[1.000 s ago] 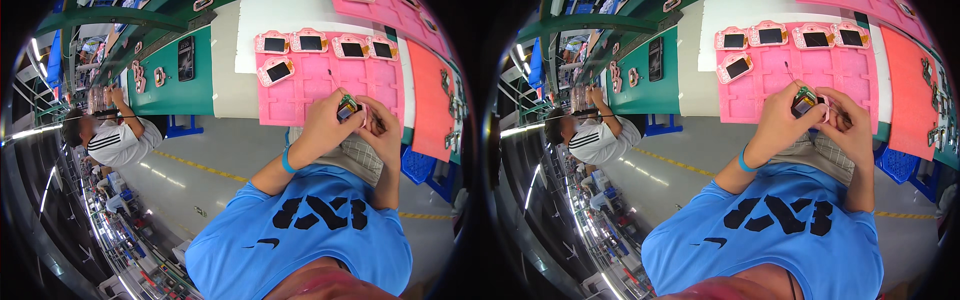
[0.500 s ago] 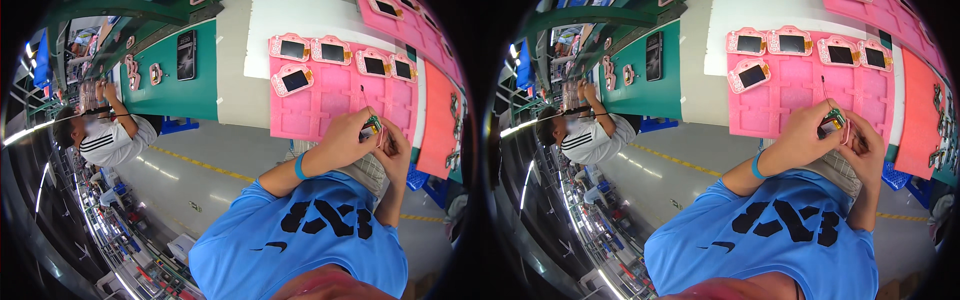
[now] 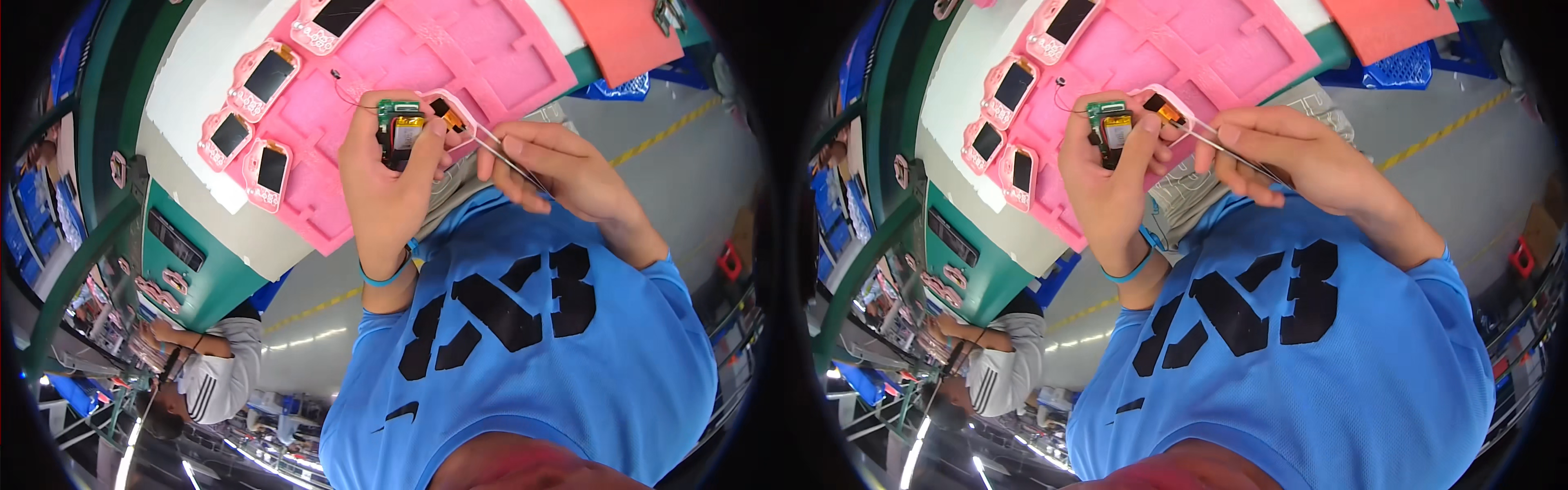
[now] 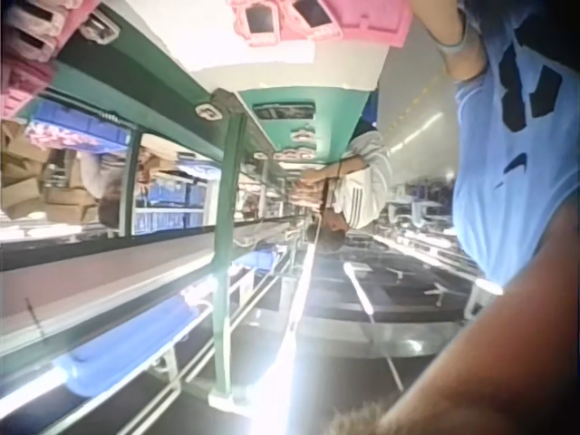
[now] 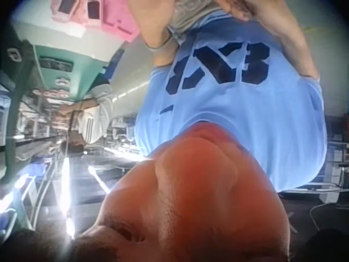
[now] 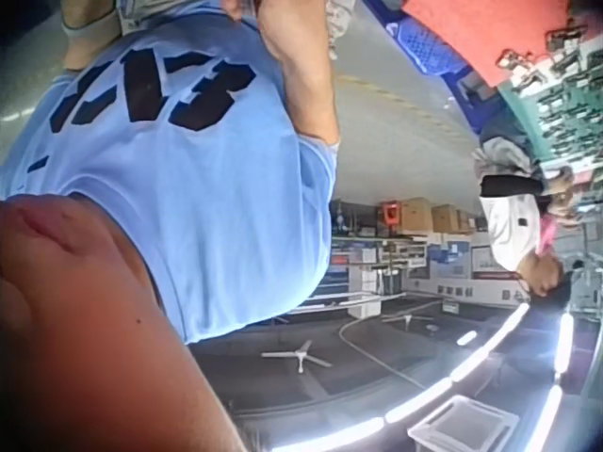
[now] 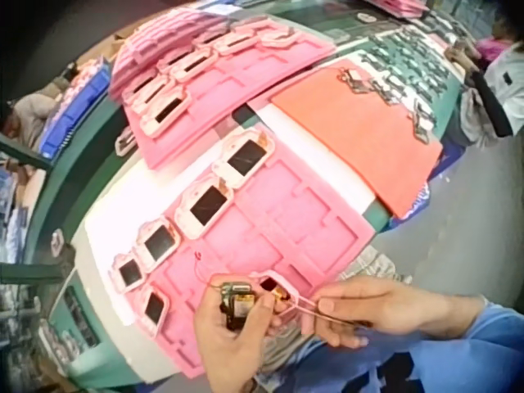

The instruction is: Manual assembly and testing of small electronic circuit boards into plastic housings.

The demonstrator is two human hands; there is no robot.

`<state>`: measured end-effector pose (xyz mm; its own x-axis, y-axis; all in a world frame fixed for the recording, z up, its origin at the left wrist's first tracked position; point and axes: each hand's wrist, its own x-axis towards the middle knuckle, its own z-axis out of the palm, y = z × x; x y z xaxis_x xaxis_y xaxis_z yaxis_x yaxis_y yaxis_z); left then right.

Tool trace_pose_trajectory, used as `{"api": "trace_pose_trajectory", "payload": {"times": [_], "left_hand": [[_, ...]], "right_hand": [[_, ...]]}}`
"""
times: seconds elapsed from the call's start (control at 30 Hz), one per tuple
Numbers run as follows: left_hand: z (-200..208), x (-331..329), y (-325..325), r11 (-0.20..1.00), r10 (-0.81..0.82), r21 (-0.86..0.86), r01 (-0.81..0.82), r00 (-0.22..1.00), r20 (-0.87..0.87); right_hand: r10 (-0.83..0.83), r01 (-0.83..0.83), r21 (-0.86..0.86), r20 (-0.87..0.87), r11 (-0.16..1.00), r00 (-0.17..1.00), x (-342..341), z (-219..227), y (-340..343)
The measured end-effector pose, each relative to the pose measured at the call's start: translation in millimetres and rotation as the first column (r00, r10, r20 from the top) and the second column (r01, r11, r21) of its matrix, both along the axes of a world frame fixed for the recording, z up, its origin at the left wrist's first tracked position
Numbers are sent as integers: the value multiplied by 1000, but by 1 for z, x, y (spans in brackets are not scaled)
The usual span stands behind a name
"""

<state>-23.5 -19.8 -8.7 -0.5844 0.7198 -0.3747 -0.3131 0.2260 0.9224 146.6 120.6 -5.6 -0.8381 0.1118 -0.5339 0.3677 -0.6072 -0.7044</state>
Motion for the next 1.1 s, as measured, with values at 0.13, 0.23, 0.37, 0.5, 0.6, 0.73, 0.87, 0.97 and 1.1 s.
{"api": "trace_pose_trajectory", "payload": {"times": [0.13, 0.23, 0.37, 0.5, 0.6, 0.73, 0.87, 0.97, 1.1], "left_hand": [[-1, 2, 0, 1000, 7, -16, -7, 1000, 6], [2, 1, 0, 1000, 3, -23, -3, 1000, 15], [0, 1, -1, 1000, 10, -14, -10, 1000, 1], [2, 1, -2, 1000, -2, -24, 1, 1000, -22], [4, 1, -3, 999, -17, -38, 15, 999, -43], [3, 3, -2, 999, 1, -36, -4, 998, -63], [0, 2, -3, 1000, -13, -10, 13, 999, -52], [-1, 1, -3, 1000, -18, -3, 17, 999, -50], [-1, 0, -3, 1000, -7, -5, 6, 998, -61]], "right_hand": [[18, -15, -89, 33, 996, 999, -3, 11, 0], [86, -81, -66, 71, 995, 994, -7, 16, 1], [68, -65, -39, 83, 997, 994, -14, 20, -3], [80, -79, -7, 75, 997, 994, -16, 18, -5], [97, -98, 16, 62, 995, 993, -16, 14, -8], [63, -65, 33, 57, 997, 996, -15, 11, -12], [-6, 6, 11, 53, 1000, 999, -12, 9, -19], [-17, 16, 15, 46, 1000, 999, -13, 8, -19], [30, -31, 55, 23, 998, 999, -15, 5, -16]]}}
